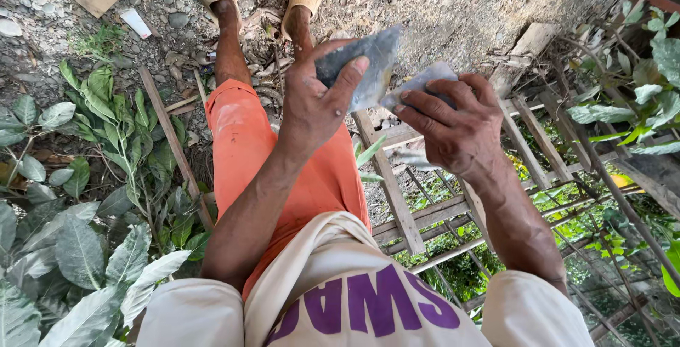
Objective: The person sands the surface and edges of a wooden board using pieces of sandpaper held in both hands.
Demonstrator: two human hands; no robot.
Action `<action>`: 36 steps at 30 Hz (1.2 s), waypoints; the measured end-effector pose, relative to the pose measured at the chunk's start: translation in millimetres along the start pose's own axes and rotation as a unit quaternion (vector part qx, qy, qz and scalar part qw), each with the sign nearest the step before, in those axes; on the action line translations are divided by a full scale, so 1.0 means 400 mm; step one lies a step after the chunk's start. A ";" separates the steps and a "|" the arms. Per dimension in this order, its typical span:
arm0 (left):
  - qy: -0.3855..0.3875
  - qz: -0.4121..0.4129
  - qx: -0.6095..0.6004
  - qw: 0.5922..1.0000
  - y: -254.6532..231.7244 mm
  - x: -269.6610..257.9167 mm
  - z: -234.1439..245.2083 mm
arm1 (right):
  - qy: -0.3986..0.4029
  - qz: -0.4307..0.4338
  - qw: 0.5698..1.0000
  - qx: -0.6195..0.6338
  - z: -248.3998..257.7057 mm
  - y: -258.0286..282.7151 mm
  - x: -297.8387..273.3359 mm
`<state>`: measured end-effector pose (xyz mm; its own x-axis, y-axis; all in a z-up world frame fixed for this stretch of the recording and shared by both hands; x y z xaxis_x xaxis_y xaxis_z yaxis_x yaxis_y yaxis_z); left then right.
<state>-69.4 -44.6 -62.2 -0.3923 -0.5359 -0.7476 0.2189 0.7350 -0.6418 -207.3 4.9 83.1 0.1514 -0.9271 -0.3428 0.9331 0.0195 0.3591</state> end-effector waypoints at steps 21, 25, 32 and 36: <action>-0.027 0.168 -0.391 0.905 0.157 -0.018 0.065 | -0.079 0.020 0.995 0.053 -0.215 0.032 -0.067; -0.034 0.037 -0.334 0.941 0.057 0.010 0.129 | -0.002 -0.084 0.989 0.120 -0.357 -0.038 -0.120; -0.030 0.045 -0.305 0.951 0.090 0.057 0.187 | -0.209 -0.405 0.466 0.759 -0.470 -0.168 -0.251; -0.040 0.033 -0.282 0.958 0.098 0.070 0.215 | -0.223 -0.255 0.534 0.775 -0.318 -0.132 -0.149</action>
<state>4.9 -66.6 -122.9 -0.3196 -0.4936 -0.8089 -0.2850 0.8642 -0.4147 -224.1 106.7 -25.8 -0.4091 -0.6669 -0.6228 -0.6268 -0.2906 0.7229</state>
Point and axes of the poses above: each hand's wrist, its own x-axis towards the middle knuckle, its own z-axis out of the back of the hand, y = z × x, the point moved 9 cm from there along x, towards the middle knuckle, and after that the axes turned 5 degrees about -y, right-handed, at the moved point
